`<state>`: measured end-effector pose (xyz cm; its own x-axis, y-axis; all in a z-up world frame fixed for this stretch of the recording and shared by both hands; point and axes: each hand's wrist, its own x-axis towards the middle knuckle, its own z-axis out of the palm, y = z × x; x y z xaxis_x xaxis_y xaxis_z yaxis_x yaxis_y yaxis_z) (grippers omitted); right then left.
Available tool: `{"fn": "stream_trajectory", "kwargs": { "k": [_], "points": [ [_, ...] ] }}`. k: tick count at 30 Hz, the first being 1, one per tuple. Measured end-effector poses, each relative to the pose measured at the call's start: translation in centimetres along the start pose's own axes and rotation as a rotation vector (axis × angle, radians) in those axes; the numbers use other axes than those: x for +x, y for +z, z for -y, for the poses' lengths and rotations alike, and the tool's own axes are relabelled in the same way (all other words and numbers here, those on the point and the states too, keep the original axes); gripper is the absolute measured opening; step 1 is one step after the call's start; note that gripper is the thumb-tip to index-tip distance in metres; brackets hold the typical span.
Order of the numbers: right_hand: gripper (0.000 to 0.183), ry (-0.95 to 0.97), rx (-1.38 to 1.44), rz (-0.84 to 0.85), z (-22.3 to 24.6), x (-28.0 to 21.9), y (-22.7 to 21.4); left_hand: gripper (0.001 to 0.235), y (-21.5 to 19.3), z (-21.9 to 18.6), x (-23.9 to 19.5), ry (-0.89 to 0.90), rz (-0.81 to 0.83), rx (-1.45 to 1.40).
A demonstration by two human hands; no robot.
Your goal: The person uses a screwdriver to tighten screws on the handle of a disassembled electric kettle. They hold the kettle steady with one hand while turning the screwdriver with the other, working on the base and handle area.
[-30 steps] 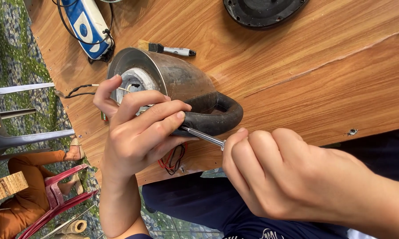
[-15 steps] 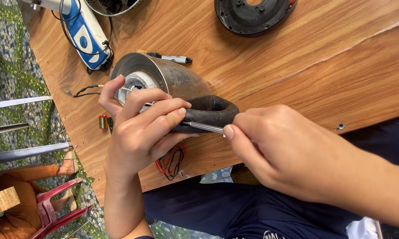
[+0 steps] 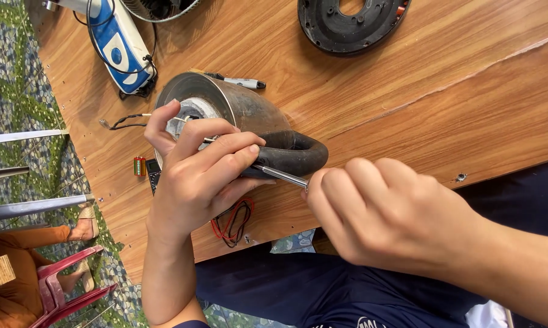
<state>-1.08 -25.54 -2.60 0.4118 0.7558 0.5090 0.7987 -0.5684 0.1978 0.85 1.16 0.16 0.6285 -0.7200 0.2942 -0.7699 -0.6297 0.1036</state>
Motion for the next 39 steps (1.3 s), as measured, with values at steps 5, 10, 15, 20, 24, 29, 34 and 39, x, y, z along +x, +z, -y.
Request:
{"fn": "stream_trajectory", "kwargs": {
  "k": [5,10,15,20,24,29,34,39],
  "points": [
    [0.040,0.607,0.897,0.689,-0.1,0.8,0.9,0.028,0.0,-0.1,0.2,-0.009,0.003,0.009],
    [0.048,0.525,0.742,0.804,0.1,1.1,0.3,0.030,0.0,0.0,0.0,-0.003,0.009,0.016],
    [0.022,-0.152,-0.143,-0.055,-0.7,0.8,-0.1,0.028,0.2,0.2,0.6,0.001,-0.009,-0.008],
    [0.030,-0.021,0.064,0.002,-1.5,-0.2,1.9,0.029,0.1,0.1,0.8,-0.027,0.004,-0.007],
    [0.039,0.417,0.615,0.346,0.0,-0.7,2.4,0.028,0.2,0.0,0.6,-0.026,-0.001,0.006],
    [0.039,0.563,0.894,0.696,-1.1,0.7,0.9,0.029,0.1,0.0,0.4,-0.005,0.004,0.027],
    [0.037,0.423,0.578,0.946,-1.4,1.1,0.0,0.030,0.1,-0.2,0.2,-0.009,0.016,0.016],
    [0.046,0.492,0.667,0.861,-1.0,0.6,-0.2,0.033,-0.1,-0.4,0.1,0.000,0.014,0.018]
  ]
}}
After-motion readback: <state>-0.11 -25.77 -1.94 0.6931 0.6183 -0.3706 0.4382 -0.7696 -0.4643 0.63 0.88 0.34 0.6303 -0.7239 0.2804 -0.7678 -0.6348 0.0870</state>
